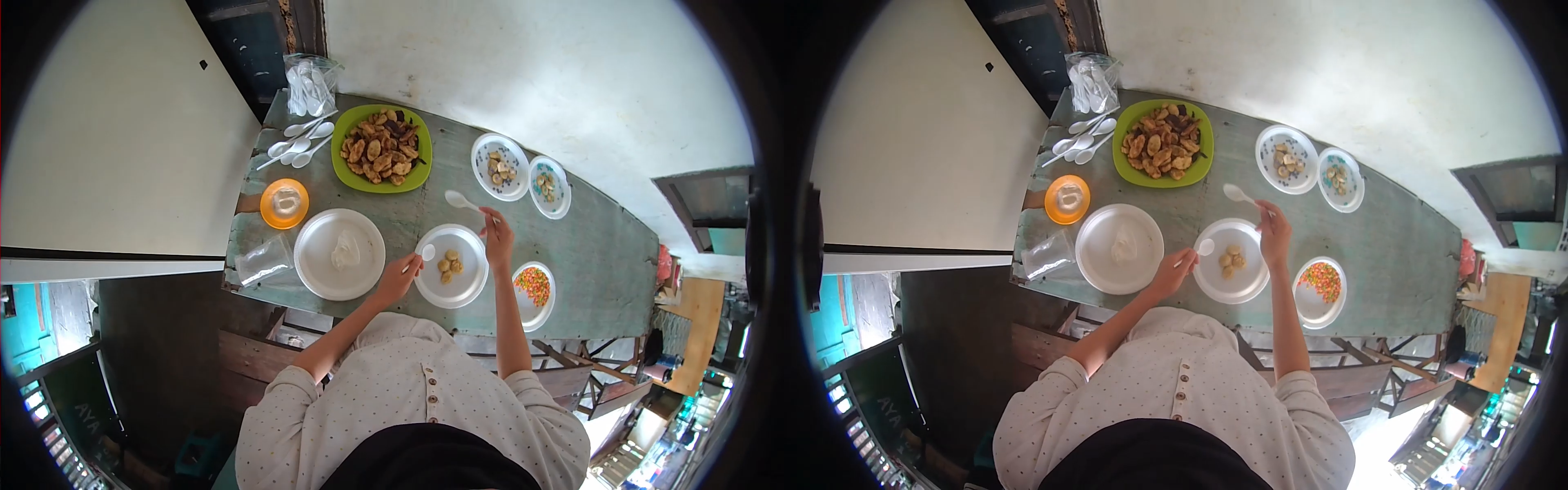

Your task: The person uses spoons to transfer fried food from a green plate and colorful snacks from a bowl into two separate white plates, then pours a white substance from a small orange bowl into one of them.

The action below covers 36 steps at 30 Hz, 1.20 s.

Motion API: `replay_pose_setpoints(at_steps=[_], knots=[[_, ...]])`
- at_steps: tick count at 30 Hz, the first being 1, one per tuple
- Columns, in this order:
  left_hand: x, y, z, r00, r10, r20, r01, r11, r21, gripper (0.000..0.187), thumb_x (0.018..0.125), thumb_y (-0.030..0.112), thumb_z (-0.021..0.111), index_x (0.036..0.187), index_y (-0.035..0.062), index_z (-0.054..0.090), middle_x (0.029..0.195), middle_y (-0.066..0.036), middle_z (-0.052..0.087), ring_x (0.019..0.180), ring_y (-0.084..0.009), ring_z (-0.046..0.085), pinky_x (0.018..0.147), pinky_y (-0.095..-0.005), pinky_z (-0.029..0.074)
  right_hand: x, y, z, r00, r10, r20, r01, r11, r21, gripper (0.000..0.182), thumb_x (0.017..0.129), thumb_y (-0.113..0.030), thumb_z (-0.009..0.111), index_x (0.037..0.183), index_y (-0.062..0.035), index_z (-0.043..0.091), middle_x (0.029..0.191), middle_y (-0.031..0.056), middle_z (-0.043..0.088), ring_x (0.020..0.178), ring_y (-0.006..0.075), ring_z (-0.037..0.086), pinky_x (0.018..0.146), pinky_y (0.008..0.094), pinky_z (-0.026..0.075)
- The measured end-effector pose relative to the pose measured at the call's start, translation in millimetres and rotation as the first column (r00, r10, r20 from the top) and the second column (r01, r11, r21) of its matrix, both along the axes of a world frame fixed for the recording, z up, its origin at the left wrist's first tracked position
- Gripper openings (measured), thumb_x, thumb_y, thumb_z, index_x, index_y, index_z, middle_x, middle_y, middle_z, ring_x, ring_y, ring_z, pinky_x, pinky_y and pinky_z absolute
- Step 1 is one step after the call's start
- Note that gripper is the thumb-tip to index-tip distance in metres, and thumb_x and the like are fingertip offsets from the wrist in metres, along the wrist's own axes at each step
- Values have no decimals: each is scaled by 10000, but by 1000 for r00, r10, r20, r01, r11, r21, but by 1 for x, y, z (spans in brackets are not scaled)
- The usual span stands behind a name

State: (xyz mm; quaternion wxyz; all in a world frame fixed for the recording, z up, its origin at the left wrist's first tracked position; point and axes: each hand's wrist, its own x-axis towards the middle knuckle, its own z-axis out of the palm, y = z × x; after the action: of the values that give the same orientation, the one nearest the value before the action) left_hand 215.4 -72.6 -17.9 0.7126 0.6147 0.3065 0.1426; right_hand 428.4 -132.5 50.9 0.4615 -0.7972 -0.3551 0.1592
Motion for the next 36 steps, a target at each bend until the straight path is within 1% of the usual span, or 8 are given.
replay_pose_setpoints(at_steps=[4,8,13,18,21,24,29,36], knots=[[5,17,9,997,72,8,-72,997,-13,308,920,274,378,768,46,519,623,8,467,592,-67,418,558,-214,360,20,89,-15,992,120,-44,-113,983,143,197,861,-127,477,1002,-61,599,747,43,601,514,94,508,503,222,406],[11,37,19,985,163,52,-156,981,-114,304,922,263,381,764,46,522,632,18,468,601,-57,417,566,-203,352,37,174,-27,984,174,-33,-169,980,108,208,869,-141,469,1013,-59,594,788,46,610,520,93,535,514,225,412],[13,62,21,971,230,66,-221,967,-124,317,921,278,387,768,32,515,613,6,468,591,-68,433,553,-211,357,67,239,-81,932,175,-318,-111,972,209,220,887,-169,471,1043,-63,582,853,27,601,506,66,505,491,200,359],[9,80,18,963,267,36,-257,951,-175,313,923,280,384,769,42,518,618,15,468,596,-55,433,557,-204,353,83,246,-102,888,133,-440,-80,987,137,225,895,-214,457,1030,-86,584,836,3,599,494,54,501,471,195,333],[10,81,12,956,294,6,-284,930,-231,306,923,272,387,769,44,521,626,19,469,595,-52,433,557,-198,355,91,240,-115,824,95,-558,24,979,202,238,898,-246,449,1019,-90,581,834,-8,600,495,49,504,464,192,319],[13,84,11,955,296,31,-279,926,-255,301,923,266,391,772,42,522,634,18,471,600,-49,434,559,-192,357,92,239,-120,807,122,-578,-86,992,89,243,900,-254,443,1029,-87,565,906,7,603,501,48,499,461,185,322],[17,87,19,952,297,71,-268,925,-269,304,924,268,390,777,37,521,635,11,470,603,-49,435,556,-190,356,92,239,-136,637,114,-763,16,987,162,253,907,-258,425,1080,-100,520,1022,22,579,517,55,489,452,172,350],[7,85,17,954,297,36,-281,930,-239,302,924,260,391,767,35,516,638,17,465,609,-49,433,557,-190,356,91,215,-116,584,155,-796,99,961,260,289,897,-285,441,1093,-87,514,1055,41,576,505,51,491,442,162,354]])
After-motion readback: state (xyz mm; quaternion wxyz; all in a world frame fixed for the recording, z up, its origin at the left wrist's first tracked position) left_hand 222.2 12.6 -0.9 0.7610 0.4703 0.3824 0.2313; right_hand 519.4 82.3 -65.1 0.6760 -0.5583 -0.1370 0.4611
